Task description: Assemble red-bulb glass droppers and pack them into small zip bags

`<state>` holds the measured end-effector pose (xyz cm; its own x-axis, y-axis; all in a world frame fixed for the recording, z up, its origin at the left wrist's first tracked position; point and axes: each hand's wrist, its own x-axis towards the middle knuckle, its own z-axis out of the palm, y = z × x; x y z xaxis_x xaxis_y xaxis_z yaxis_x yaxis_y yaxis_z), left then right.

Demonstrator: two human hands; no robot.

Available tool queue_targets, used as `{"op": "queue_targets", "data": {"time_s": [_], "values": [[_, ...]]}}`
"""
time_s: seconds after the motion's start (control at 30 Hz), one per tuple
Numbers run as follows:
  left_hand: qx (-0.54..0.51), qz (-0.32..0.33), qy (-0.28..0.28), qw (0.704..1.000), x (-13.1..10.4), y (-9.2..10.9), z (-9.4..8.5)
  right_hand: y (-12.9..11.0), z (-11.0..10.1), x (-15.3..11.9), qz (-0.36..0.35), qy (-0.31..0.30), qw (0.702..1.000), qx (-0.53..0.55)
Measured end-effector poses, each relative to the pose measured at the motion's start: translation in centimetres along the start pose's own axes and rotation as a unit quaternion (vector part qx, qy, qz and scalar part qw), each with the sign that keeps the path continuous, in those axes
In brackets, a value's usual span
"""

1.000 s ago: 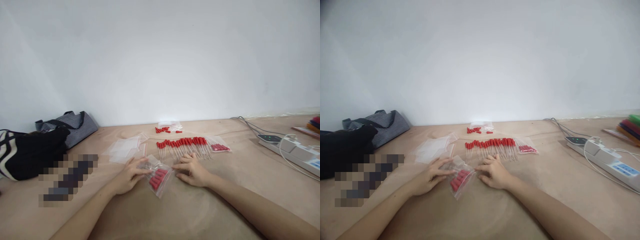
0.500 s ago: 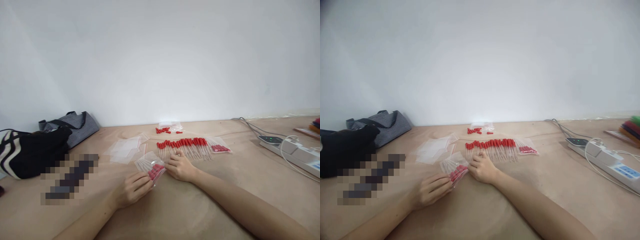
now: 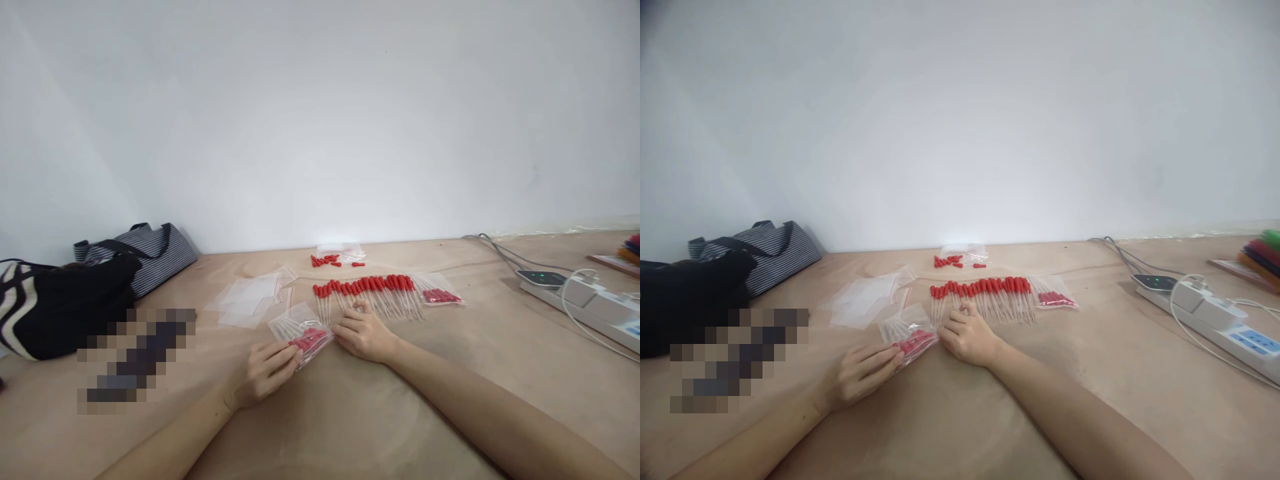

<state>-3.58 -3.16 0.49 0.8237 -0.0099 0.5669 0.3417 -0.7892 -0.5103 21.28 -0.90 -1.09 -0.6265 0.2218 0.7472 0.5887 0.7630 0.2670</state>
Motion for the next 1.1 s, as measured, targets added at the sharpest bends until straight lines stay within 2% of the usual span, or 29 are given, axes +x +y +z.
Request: {"op": "queue_targets", "data": {"time_s": [0.17,0.3,0.5,0.73,0.97,1.1], "values": [[-0.031,0.000,-0.009,0.999,-1.0,-0.5,0.6,0.3,-0.1,-0.1,-0.046,-0.023,0.998,-0.027],[-0.011,-0.008,0.009,1.000,0.1,-0.6,0.5,0.3,-0.1,0.0,-0.071,-0.018,0.996,-0.042],[0.009,0.026,0.022,0.999,1.7,-0.7,0.0,0.2,-0.1,0.3,-0.088,-0.024,0.995,-0.037],[0.003,0.019,0.034,0.999,1.7,-0.4,-0.3,-0.2,-0.3,0.5,-0.063,0.005,0.997,-0.036],[-0.017,-0.013,0.030,0.999,1.8,-0.5,-0.2,-0.2,0.1,0.3,-0.067,0.001,0.997,-0.025],[-0.022,-0.027,0.026,0.999,2.0,-0.5,0.0,-0.2,0.1,0.4,-0.045,0.008,0.999,-0.023]]}}
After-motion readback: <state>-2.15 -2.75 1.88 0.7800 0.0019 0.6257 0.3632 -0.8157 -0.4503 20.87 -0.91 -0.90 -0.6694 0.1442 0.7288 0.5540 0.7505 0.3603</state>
